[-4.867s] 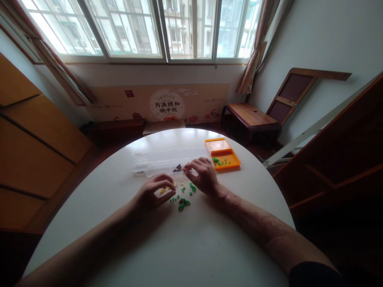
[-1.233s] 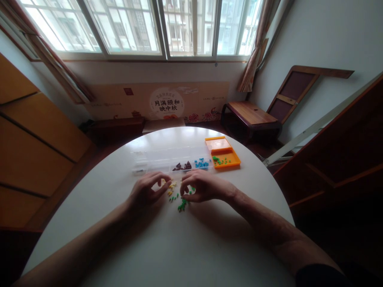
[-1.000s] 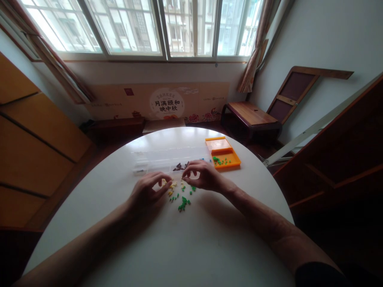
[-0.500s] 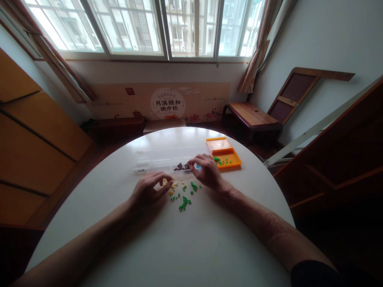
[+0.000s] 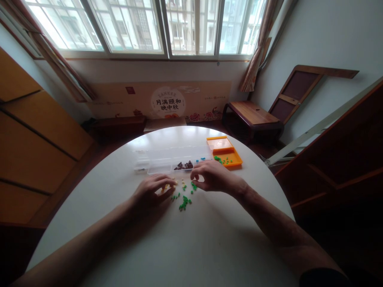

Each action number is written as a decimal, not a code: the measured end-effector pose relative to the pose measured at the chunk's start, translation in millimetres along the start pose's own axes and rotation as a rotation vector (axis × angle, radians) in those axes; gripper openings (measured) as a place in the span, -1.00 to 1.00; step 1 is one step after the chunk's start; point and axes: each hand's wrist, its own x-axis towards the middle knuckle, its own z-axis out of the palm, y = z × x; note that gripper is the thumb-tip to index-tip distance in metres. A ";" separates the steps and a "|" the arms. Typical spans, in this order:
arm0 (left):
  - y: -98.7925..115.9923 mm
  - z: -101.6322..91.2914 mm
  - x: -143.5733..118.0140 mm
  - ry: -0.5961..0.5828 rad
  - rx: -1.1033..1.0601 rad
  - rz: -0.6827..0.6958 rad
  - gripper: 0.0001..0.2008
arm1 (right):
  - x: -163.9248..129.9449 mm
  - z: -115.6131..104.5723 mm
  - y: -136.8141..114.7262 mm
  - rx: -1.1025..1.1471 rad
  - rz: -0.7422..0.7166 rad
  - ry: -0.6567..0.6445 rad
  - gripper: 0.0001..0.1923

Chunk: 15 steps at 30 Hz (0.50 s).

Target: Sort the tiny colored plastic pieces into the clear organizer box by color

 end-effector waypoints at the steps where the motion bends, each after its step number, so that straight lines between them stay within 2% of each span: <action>1: 0.0 0.5 0.0 0.001 0.009 0.009 -0.89 | -1.2 -1.7 -2.3 0.003 0.017 -0.032 -0.94; 7: 0.7 1.3 1.3 0.012 0.034 0.024 -0.90 | -3.3 3.0 -6.7 -0.076 0.102 -0.054 -0.90; 15: -0.1 1.8 1.0 0.008 0.042 0.026 -0.87 | -2.6 11.6 -5.7 -0.108 0.094 -0.040 -0.86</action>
